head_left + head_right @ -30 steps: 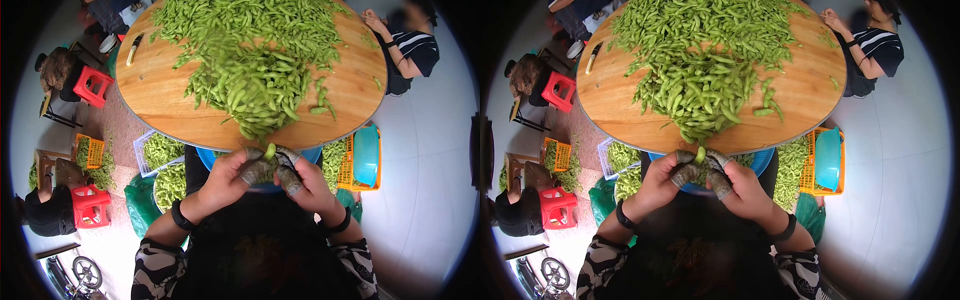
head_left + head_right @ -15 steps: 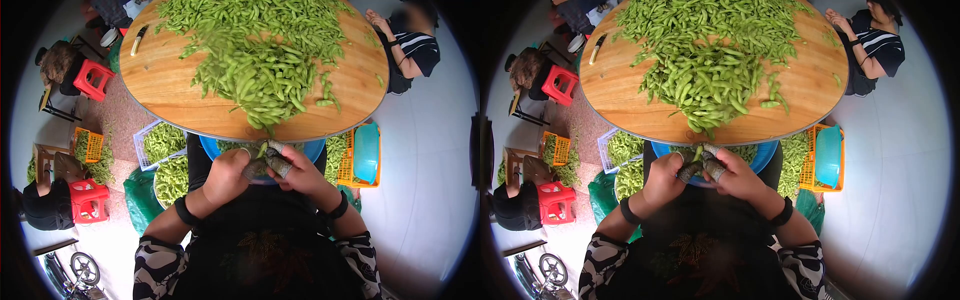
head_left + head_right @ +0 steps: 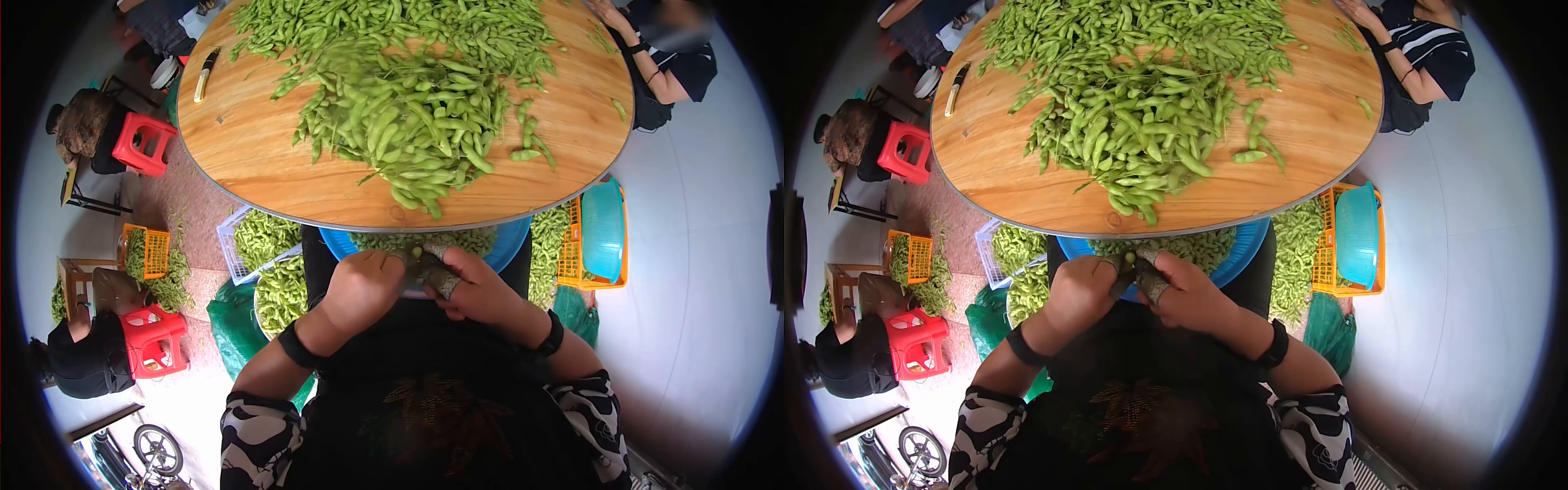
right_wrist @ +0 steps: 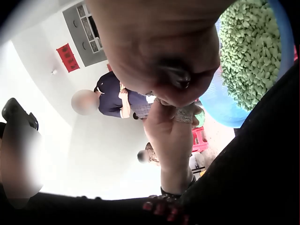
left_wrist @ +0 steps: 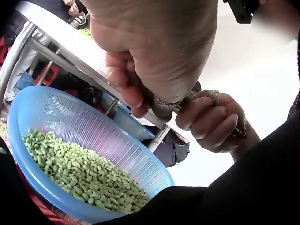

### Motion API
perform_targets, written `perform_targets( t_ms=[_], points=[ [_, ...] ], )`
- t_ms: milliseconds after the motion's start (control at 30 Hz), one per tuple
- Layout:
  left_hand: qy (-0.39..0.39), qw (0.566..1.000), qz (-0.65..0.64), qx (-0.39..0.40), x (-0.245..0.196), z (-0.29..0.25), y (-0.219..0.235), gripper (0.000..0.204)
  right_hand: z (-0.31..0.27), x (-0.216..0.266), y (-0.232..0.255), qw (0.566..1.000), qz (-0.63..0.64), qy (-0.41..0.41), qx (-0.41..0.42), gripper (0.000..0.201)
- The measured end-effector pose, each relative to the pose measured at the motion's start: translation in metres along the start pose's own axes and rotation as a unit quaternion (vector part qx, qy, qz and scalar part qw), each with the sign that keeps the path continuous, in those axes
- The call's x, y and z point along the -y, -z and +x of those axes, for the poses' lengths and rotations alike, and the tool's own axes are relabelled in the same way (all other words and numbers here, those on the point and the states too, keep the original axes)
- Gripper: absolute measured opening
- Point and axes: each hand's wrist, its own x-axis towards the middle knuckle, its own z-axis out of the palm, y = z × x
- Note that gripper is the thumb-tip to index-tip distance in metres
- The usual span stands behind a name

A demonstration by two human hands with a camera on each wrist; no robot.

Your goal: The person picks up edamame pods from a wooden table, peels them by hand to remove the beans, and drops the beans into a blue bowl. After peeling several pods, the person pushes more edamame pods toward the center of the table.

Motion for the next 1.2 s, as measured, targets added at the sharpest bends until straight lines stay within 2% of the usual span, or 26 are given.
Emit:
perform_targets(
  t_ms=[33, 100, 133, 167, 200, 233, 300, 333, 367, 400, 533, 600, 733, 800, 833, 900, 933, 1000, 1033, 1100, 1133, 1167, 1200],
  points=[
    [-0.003, 1.0, 0.0, 0.001, 0.002, -0.002, 0.0, 0.021, -0.001, 0.0, 0.001, 1.0, 0.002, 0.002, -0.003, 0.013],
    [0.07, 0.966, -0.248, 0.011, 0.005, -0.003, 0.004, 0.015, -0.001, 0.0, 0.004, 0.999, 0.02, 0.019, 0.024, 0.018],
    [0.07, 0.966, -0.247, 0.012, 0.005, -0.001, 0.01, 0.015, -0.004, 0.002, 0.004, 0.999, 0.021, 0.019, 0.024, 0.018],
    [0.22, 0.841, -0.486, 0.088, 0.004, 0.0, 0.019, 0.012, -0.009, 0.008, 0.004, 0.997, 0.065, 0.011, 0.041, 0.021],
    [0.348, 0.631, -0.676, 0.154, 0.002, 0.002, 0.026, 0.011, -0.011, 0.011, 0.004, 0.992, 0.108, 0.002, 0.059, 0.024],
    [0.348, 0.632, -0.675, 0.152, 0.004, 0.0, 0.025, 0.011, -0.011, 0.011, 0.006, 0.992, 0.107, 0.003, 0.061, 0.024],
    [0.286, 0.677, -0.657, 0.172, 0.007, -0.001, 0.018, 0.01, -0.007, 0.011, 0.012, 1.0, 0.013, -0.025, 0.004, 0.033],
    [0.284, 0.677, -0.657, 0.171, 0.005, -0.001, 0.016, 0.01, -0.005, 0.008, 0.01, 1.0, 0.011, -0.024, 0.003, 0.033],
    [0.24, 0.756, -0.58, 0.187, 0.003, -0.001, 0.014, 0.011, -0.002, 0.003, 0.006, 0.967, -0.18, 0.153, -0.097, 0.033],
    [0.194, 0.823, -0.495, 0.201, 0.001, -0.001, 0.013, 0.012, -0.001, 0.0, 0.003, 0.858, -0.356, 0.318, -0.19, 0.033],
    [0.135, 0.858, -0.451, 0.203, -0.004, 0.002, 0.016, 0.016, 0.0, -0.001, 0.007, 0.82, -0.437, 0.318, -0.187, 0.034],
    [0.115, 0.915, -0.319, 0.218, -0.009, -0.002, 0.013, 0.015, 0.001, -0.007, 0.001, 0.78, -0.495, 0.324, -0.205, 0.033],
    [0.139, 0.889, -0.383, 0.208, -0.01, 0.001, 0.018, 0.015, -0.002, -0.002, -0.002, 0.793, -0.5, 0.279, -0.211, 0.033],
    [0.193, 0.845, -0.448, 0.221, -0.003, -0.003, 0.024, 0.015, 0.0, -0.004, 0.004, 0.78, -0.49, 0.313, -0.231, 0.03],
    [0.193, 0.844, -0.449, 0.22, -0.001, -0.005, 0.026, 0.015, -0.001, -0.004, 0.007, 0.78, -0.491, 0.313, -0.231, 0.03],
    [0.273, 0.822, -0.471, 0.166, 0.002, -0.01, 0.029, 0.015, -0.003, -0.003, 0.011, 0.792, -0.503, 0.273, -0.211, 0.024],
    [0.275, 0.822, -0.471, 0.165, 0.001, -0.01, 0.03, 0.015, -0.004, -0.003, 0.009, 0.793, -0.503, 0.274, -0.21, 0.024],
    [0.236, 0.854, -0.453, 0.099, -0.001, -0.011, 0.034, 0.013, -0.006, 0.001, 0.005, 0.764, -0.5, 0.324, -0.249, 0.029],
    [0.237, 0.855, -0.452, 0.096, -0.002, -0.01, 0.033, 0.013, -0.008, 0.008, 0.002, 0.763, -0.5, 0.326, -0.246, 0.029],
    [0.102, 0.935, -0.338, 0.015, -0.005, -0.007, 0.03, 0.008, -0.012, 0.022, -0.005, 0.835, -0.362, 0.33, -0.25, 0.027],
    [0.102, 0.936, -0.337, 0.015, -0.006, -0.005, 0.029, 0.008, -0.006, 0.022, -0.005, 0.835, -0.362, 0.331, -0.25, 0.027],
    [0.072, 0.943, -0.325, 0.012, -0.006, -0.002, 0.028, 0.006, 0.002, 0.021, -0.003, 0.906, -0.229, 0.299, -0.192, 0.026],
    [0.041, 0.949, -0.311, 0.011, -0.006, 0.001, 0.029, 0.007, 0.006, 0.022, -0.002, 0.953, -0.09, 0.259, -0.13, 0.026]
  ],
)
